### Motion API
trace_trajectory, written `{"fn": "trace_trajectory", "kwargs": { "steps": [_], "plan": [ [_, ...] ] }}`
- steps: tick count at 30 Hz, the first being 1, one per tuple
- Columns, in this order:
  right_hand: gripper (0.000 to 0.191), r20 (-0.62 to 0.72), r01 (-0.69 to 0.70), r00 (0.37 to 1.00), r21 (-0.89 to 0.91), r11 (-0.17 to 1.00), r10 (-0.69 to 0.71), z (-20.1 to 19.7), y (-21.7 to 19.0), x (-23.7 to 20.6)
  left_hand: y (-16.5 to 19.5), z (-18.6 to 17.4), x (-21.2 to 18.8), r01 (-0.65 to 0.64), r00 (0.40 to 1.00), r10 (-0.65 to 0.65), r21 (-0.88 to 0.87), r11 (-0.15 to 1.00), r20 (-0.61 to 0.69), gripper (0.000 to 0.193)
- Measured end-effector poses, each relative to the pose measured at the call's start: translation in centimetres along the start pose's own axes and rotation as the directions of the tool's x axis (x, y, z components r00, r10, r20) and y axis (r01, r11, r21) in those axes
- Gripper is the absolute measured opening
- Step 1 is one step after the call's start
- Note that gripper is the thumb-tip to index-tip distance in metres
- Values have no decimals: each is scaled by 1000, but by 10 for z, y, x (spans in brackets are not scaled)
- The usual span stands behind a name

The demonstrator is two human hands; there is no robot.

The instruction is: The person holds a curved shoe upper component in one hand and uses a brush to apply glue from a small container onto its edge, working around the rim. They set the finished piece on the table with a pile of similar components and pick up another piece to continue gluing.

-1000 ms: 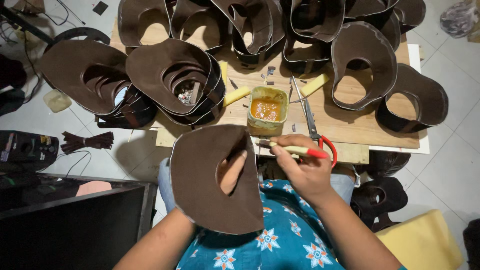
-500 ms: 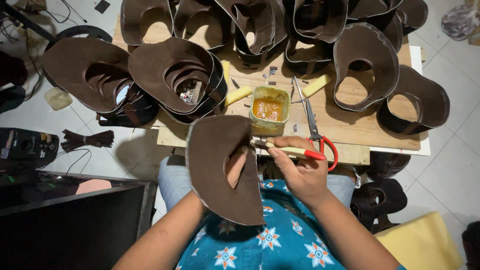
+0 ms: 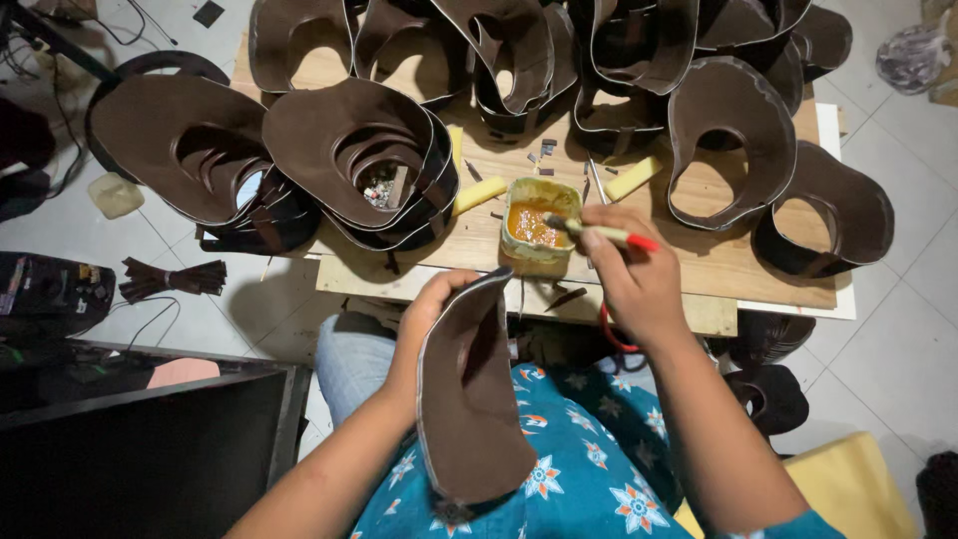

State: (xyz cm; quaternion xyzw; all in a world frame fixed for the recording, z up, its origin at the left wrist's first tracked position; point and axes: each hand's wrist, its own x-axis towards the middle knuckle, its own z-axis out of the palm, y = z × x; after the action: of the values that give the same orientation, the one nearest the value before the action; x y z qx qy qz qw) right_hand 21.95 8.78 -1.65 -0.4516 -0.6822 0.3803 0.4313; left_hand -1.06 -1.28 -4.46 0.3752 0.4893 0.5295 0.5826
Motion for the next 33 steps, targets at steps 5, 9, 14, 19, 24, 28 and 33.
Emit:
{"fn": "trace_trajectory", "kwargs": {
  "steps": [5, 9, 14, 19, 24, 28, 33],
  "plan": [
    [17, 98, 176, 984, -332, 927, -151, 18, 42, 46, 44, -1, -25, 112, 978, 3, -542, 833, 208, 33],
    [24, 144, 174, 982, -427, 887, -124, 38, 53, 66, 67, -17, -53, -719, 635, 571, 669, 191, 520, 55],
    [24, 184, 119, 982, -400, 909, -47, 40, 47, 70, 14, -14, -31, -495, 852, 463, 660, 564, 243, 45],
    [21, 223, 35, 973, -416, 909, 65, 37, 48, 68, -37, -20, -18, -347, 926, 358, 632, 693, 117, 35],
    [29, 214, 68, 977, -326, 943, 4, 34, 57, 69, -48, -31, -14, -307, 936, 346, 649, 696, 72, 28],
    [28, 87, -16, 996, -69, 998, 22, 32, 61, 60, -39, -25, -9, -363, 886, 460, 710, 603, 63, 26],
    [23, -99, 111, 988, -100, 989, -121, 13, 44, 35, -8, -15, -7, -373, 883, 470, 587, 718, -13, 29]
  ]
}}
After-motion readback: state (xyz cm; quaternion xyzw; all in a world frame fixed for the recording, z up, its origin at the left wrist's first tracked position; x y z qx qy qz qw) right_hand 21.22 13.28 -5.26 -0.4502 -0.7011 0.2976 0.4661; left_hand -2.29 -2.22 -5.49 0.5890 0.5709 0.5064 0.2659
